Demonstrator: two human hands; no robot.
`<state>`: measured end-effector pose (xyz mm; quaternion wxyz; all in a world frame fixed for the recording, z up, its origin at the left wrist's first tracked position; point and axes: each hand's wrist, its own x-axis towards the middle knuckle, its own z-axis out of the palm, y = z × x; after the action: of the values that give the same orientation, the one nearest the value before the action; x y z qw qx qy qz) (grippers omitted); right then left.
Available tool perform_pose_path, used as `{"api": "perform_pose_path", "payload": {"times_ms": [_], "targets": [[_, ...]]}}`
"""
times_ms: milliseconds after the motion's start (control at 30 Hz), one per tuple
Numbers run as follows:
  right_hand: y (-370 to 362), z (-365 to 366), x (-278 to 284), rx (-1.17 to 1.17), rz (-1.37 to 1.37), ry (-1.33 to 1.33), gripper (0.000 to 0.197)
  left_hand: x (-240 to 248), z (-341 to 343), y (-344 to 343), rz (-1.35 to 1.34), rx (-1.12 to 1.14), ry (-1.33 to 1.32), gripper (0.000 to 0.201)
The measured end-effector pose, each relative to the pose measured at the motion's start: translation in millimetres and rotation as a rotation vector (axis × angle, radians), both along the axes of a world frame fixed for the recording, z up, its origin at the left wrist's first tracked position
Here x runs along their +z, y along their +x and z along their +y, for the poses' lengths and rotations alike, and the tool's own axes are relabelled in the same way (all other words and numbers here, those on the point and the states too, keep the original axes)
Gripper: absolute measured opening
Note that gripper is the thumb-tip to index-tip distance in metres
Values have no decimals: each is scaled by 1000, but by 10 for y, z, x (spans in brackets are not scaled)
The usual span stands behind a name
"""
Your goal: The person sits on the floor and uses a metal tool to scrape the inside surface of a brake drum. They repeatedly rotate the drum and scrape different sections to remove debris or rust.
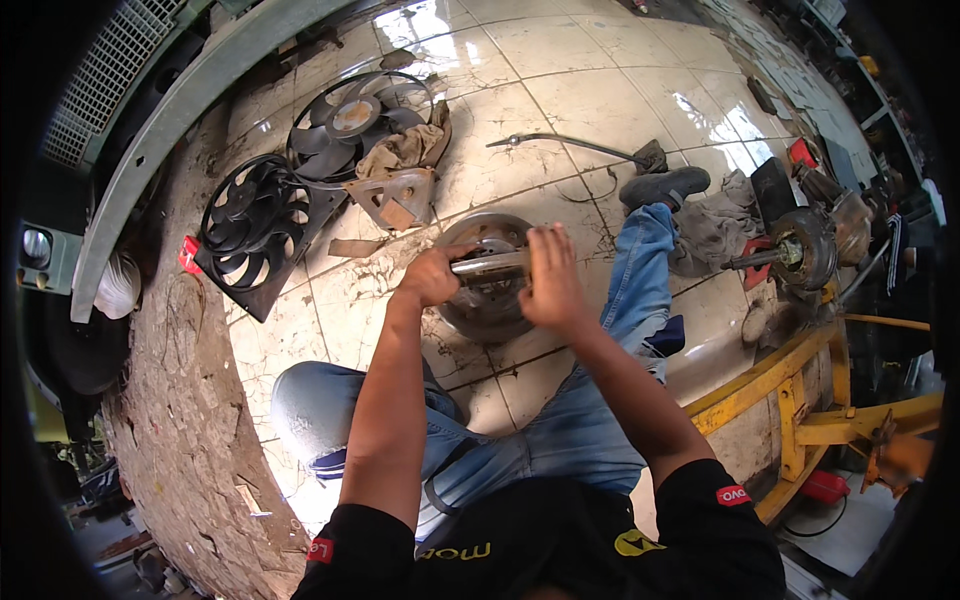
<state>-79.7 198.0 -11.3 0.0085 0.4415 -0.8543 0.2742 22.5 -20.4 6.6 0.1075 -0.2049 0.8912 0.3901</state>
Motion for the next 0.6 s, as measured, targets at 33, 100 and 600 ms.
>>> {"api": "perform_pose_path", "payload": {"times_ms": [33,100,600], "targets": [[175,-48,101,46,15,1,89,41,14,-28,-34,15,4,60],[214,-111,164,88,14,10,89,27,18,-74,-1,0,-29,62],[46,-387,408,32,-97,214,99,85,-21,-30,11,-100,-28,69]]}}
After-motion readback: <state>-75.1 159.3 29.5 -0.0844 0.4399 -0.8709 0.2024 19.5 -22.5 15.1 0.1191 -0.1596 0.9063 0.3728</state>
